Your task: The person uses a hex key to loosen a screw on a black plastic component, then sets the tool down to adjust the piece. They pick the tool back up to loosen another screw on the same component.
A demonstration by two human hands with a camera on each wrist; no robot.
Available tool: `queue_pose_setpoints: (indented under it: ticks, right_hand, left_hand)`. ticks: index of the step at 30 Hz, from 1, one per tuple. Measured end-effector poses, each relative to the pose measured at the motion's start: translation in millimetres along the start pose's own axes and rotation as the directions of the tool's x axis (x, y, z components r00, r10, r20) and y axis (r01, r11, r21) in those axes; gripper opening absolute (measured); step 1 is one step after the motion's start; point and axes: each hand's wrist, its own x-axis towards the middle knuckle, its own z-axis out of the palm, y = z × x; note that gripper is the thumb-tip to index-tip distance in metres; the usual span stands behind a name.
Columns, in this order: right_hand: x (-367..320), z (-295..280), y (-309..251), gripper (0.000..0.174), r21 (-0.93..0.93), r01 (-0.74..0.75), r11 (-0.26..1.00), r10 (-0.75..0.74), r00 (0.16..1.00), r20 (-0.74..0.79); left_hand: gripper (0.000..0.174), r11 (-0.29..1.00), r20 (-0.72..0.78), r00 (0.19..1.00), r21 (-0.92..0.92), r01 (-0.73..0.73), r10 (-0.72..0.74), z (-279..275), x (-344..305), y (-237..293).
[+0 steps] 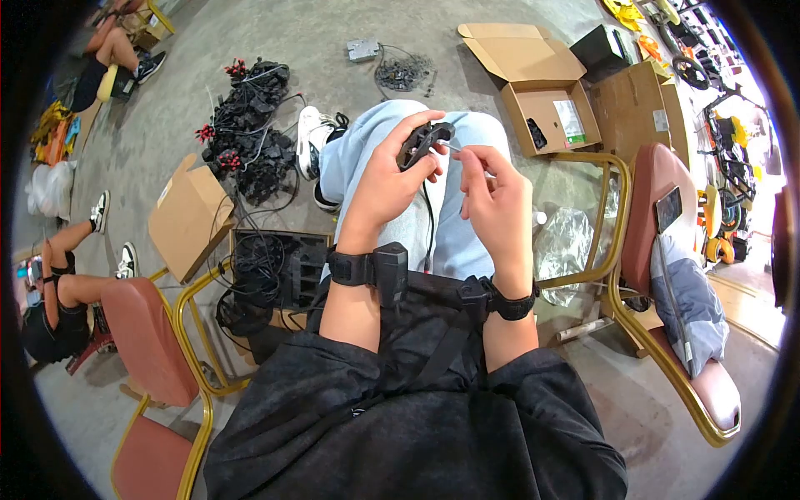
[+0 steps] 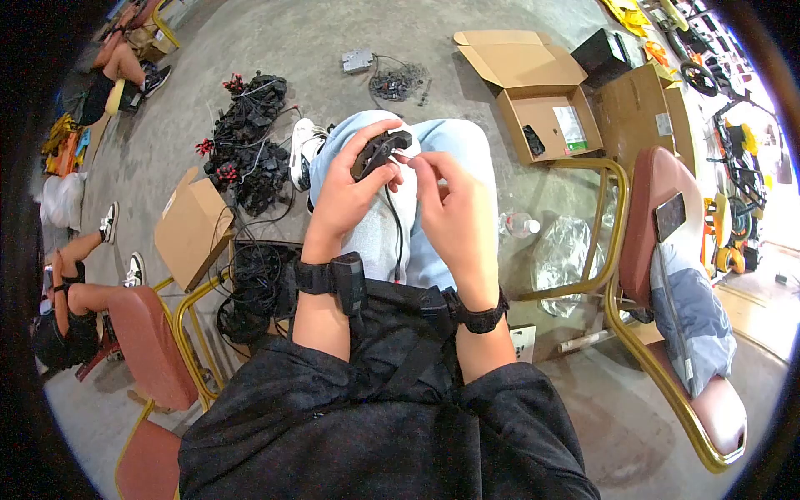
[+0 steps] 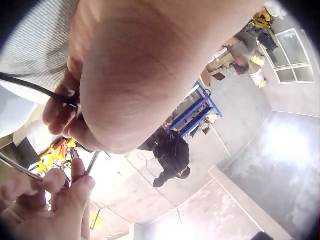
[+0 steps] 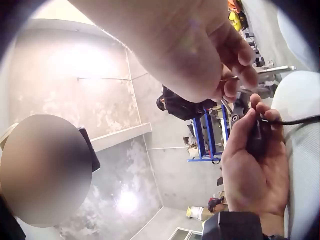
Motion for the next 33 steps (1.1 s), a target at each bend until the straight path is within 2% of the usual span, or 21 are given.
queue_pose_setpoints:
  ticks: [1, 3, 4, 6, 7, 9, 10, 12, 16, 18, 19, 20, 21, 25, 27, 28, 30, 33]
  right_hand:
    - [0, 0, 0, 0.013, 0.0, 0.001, 1.0, -0.001, 1.0, -0.002]
    - [0, 1, 0, 0.013, -0.135, 0.139, 0.981, -0.138, 0.99, 0.022]
    - [1, 0, 1, 0.013, -0.135, 0.14, 0.981, -0.138, 0.99, 0.022]
    - [3, 0, 3, 0.013, -0.279, 0.323, 0.904, -0.34, 0.94, -0.012]
    - [4, 0, 3, 0.013, -0.279, 0.323, 0.904, -0.34, 0.94, -0.012]
    - [4, 2, 5, 0.014, -0.414, 0.46, 0.785, -0.517, 0.856, -0.029]
    - [5, 3, 5, 0.014, -0.414, 0.459, 0.786, -0.516, 0.856, -0.03]
    - [6, 4, 7, 0.016, -0.47, 0.518, 0.714, -0.593, 0.805, -0.015]
    - [7, 3, 9, 0.016, -0.461, 0.529, 0.712, -0.599, 0.801, -0.007]
    - [5, 4, 9, 0.014, -0.379, 0.455, 0.806, -0.504, 0.863, -0.036]
    - [4, 2, 6, 0.014, -0.38, 0.455, 0.805, -0.504, 0.863, -0.036]
    - [3, 0, 0, 0.013, -0.225, 0.209, 0.952, -0.216, 0.976, -0.005]
    - [2, -2, -3, 0.013, -0.08, -0.078, 0.994, 0.084, 0.994, 0.074]
    - [0, 0, -3, 0.013, -0.117, 0.026, 0.993, -0.027, 1.0, -0.007]
    - [2, 2, 0, 0.013, -0.175, 0.218, 0.96, -0.224, 0.974, -0.016]
    - [2, 2, 0, 0.013, -0.175, 0.218, 0.96, -0.225, 0.974, -0.018]
    - [3, 2, 0, 0.012, -0.261, 0.319, 0.911, -0.33, 0.944, 0.002]
    - [3, 2, 3, 0.014, -0.3, 0.355, 0.886, -0.379, 0.925, -0.026]
  left_hand:
    - [0.047, 1.0, 0.003, 1.0, 0.031, -0.001, 0.001, 0, 0, 1]
    - [0.047, 0.998, 0.006, 1.0, 0.063, -0.002, 0.002, 1, -1, 2]
    - [0.047, 0.998, 0.003, 1.0, 0.058, -0.006, 0.006, 1, -1, 3]
    - [0.048, 0.999, 0.0, 1.0, 0.053, -0.01, 0.01, 2, -1, 3]
    - [0.05, 0.999, 0.01, 1.0, 0.048, 0.0, -0.001, 1, 0, 2]
    - [0.052, 0.999, 0.021, 1.0, 0.043, 0.011, -0.012, 0, 0, 2]
    - [0.052, 0.999, 0.021, 1.0, 0.039, 0.012, -0.013, -1, 0, 2]
    - [0.053, 0.999, 0.022, 1.0, 0.036, 0.013, -0.014, -1, 0, 2]
    - [0.053, 0.999, 0.031, 0.999, 0.032, 0.014, -0.015, -2, 1, 2]
    - [0.053, 0.999, 0.037, 0.999, 0.046, 0.007, -0.009, -1, 0, 4]
    - [0.053, 0.999, 0.026, 1.0, 0.051, 0.007, -0.009, -1, 0, 4]
    - [0.053, 0.998, 0.016, 1.0, 0.057, 0.008, -0.009, 0, 0, 4]
    - [0.053, 0.998, 0.016, 1.0, 0.057, 0.007, -0.008, 1, 0, 4]
    - [0.052, 1.0, 0.012, 1.0, -0.008, 0.018, -0.018, 0, 1, 4]
    - [0.052, 1.0, 0.017, 1.0, -0.013, 0.006, -0.006, -1, 2, 4]
    - [0.052, 1.0, 0.015, 1.0, 0.008, -0.002, 0.002, -1, 1, 4]
    - [0.052, 0.999, 0.013, 1.0, 0.03, -0.009, 0.009, -1, 1, 3]
    - [0.052, 0.999, 0.019, 1.0, 0.039, -0.017, 0.017, -1, 2, 2]
